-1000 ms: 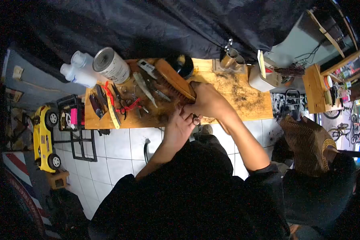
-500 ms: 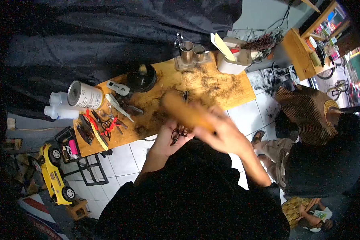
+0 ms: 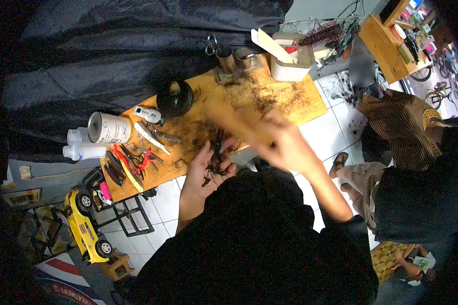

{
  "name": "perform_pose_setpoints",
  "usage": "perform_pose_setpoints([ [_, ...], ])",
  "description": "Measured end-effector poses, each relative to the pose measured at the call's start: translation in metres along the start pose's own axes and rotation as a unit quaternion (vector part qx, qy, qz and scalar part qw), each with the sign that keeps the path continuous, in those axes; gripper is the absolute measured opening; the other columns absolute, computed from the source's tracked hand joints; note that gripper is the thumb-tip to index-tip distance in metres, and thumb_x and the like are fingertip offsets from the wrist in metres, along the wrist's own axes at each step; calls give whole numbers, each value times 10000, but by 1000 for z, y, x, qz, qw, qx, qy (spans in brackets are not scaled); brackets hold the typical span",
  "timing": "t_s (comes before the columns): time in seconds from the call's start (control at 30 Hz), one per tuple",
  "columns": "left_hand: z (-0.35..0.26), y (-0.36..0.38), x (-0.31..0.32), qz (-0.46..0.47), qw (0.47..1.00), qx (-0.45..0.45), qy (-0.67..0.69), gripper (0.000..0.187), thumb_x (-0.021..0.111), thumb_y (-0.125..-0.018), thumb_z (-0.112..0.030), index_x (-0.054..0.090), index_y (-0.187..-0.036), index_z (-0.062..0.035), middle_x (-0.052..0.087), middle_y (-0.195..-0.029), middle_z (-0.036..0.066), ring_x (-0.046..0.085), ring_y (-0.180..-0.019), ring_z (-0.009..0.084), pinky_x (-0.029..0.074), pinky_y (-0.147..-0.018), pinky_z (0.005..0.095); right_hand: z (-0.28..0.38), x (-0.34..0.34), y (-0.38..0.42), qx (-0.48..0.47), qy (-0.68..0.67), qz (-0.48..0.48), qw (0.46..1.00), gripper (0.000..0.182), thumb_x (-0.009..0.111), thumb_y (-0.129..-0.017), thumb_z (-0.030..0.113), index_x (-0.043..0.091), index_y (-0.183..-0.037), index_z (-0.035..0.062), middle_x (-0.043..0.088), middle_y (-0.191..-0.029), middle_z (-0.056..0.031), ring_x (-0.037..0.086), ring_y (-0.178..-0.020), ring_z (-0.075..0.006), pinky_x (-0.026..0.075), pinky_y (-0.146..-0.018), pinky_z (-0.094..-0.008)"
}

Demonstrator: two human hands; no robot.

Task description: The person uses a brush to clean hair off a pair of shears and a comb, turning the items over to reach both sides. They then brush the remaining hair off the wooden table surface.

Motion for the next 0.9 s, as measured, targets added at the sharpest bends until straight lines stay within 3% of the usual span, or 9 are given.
perform_pose_setpoints([
  [0.1,-7,3,20,-139,988,46,46,658,281,-940,-596,474,-1270,-60,629,-897,102,596,-879,220,462,-755,347,41,21,10,-78,-98,175,977,515,731,-769,287,593,-1235,118,608,-946,-150,579,-877,-291,476,-811,-348],
  [0.17,-10,6,6,-126,990,64,25,746,228,-907,-667,464,-1272,-61,630,-979,126,613,-777,204,475,-681,325,38,23,5,-89,-99,163,978,485,737,-759,300,621,-1194,121,603,-947,-148,582,-877,-294,479,-817,-350],
  [0.23,-4,9,-21,48,983,59,-164,818,168,-877,-714,421,-1315,-71,616,-966,128,608,-653,213,471,-571,306,16,25,3,-107,4,103,989,406,748,-743,271,671,-1102,99,591,-926,-143,587,-851,-291,486,-792,-354],
  [0.27,-13,17,12,-55,992,65,-93,837,126,-862,-730,415,-1305,-81,601,-895,127,592,-581,213,446,-492,290,-3,20,-1,-55,34,70,995,378,731,-760,275,671,-1104,129,595,-952,-156,595,-864,-303,493,-783,-374],
  [0.43,-13,15,19,32,993,87,-72,872,128,-840,-752,290,-1417,-119,576,-838,104,600,-614,221,447,-499,284,-4,-8,-15,168,42,-71,982,426,751,-726,232,663,-1121,99,589,-892,-143,584,-832,-260,477,-755,-363],
  [0.6,-13,7,16,-46,998,47,-23,862,188,-839,-747,257,-1449,-142,599,-892,84,617,-675,180,484,-550,263,56,20,6,-130,-89,165,974,462,751,-741,362,662,-1132,132,587,-934,-122,605,-888,-287,511,-753,-373],
  [0.73,-11,10,13,29,986,66,-148,701,270,-933,-611,308,-1427,-115,591,-806,25,615,-637,171,508,-553,269,15,17,-5,-168,18,54,984,346,766,-718,304,709,-960,64,578,-974,-123,595,-841,-279,499,-691,-336],
  [0.83,-8,11,14,-8,992,41,-120,625,296,-973,-519,311,-1426,-90,537,-742,6,601,-608,174,500,-543,276,-5,-5,-18,113,61,-82,988,306,751,-739,182,698,-1012,56,590,-892,-123,598,-832,-260,483,-704,-325],
  [0.9,-12,11,23,18,992,51,-111,579,325,-978,-487,418,-1336,-41,499,-704,3,607,-624,179,503,-543,292,2,-12,-18,104,43,-109,988,328,750,-740,172,691,-1043,63,582,-886,-119,599,-829,-257,485,-715,-321],
])
Point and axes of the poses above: each hand's wrist, its own y-axis away from the middle knuckle, its own x-axis out of the palm, z = x × y, the point moved 4 cm from there along -y, towards the middle knuckle
